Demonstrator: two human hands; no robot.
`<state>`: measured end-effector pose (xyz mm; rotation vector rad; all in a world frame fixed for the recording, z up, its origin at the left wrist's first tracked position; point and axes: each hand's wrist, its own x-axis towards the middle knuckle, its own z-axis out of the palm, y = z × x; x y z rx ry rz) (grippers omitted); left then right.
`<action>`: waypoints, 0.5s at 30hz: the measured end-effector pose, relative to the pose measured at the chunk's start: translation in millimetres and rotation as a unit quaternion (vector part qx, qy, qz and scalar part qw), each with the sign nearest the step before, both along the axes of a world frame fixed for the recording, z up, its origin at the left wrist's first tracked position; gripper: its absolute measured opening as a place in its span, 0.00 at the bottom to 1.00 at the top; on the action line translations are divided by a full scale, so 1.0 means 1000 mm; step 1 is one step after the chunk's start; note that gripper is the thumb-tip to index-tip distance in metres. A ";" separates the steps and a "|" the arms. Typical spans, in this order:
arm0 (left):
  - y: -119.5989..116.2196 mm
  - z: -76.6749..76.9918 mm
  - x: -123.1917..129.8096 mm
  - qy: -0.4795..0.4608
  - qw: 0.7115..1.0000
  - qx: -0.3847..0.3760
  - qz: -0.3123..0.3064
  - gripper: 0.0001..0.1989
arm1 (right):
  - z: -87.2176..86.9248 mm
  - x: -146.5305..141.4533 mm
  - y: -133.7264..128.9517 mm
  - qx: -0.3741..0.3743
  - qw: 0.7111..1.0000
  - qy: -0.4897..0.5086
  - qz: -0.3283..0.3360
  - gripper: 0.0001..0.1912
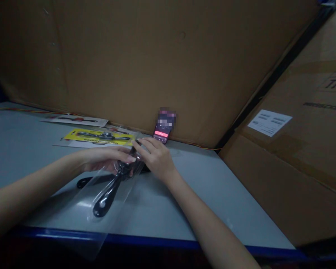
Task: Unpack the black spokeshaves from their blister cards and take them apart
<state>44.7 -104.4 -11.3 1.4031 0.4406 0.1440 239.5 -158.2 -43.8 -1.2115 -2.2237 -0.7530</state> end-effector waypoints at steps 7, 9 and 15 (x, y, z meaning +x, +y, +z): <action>0.002 0.004 -0.002 0.002 0.999 0.037 0.009 0.12 | 0.004 -0.003 -0.001 0.016 0.993 0.104 -0.057 0.36; 0.005 0.008 -0.004 0.007 0.998 0.054 0.038 0.12 | 0.001 0.001 0.001 0.011 0.984 0.167 -0.065 0.36; 0.012 0.024 -0.010 -0.027 0.969 0.159 0.188 0.21 | -0.005 0.001 0.006 -0.145 0.878 0.455 0.025 0.25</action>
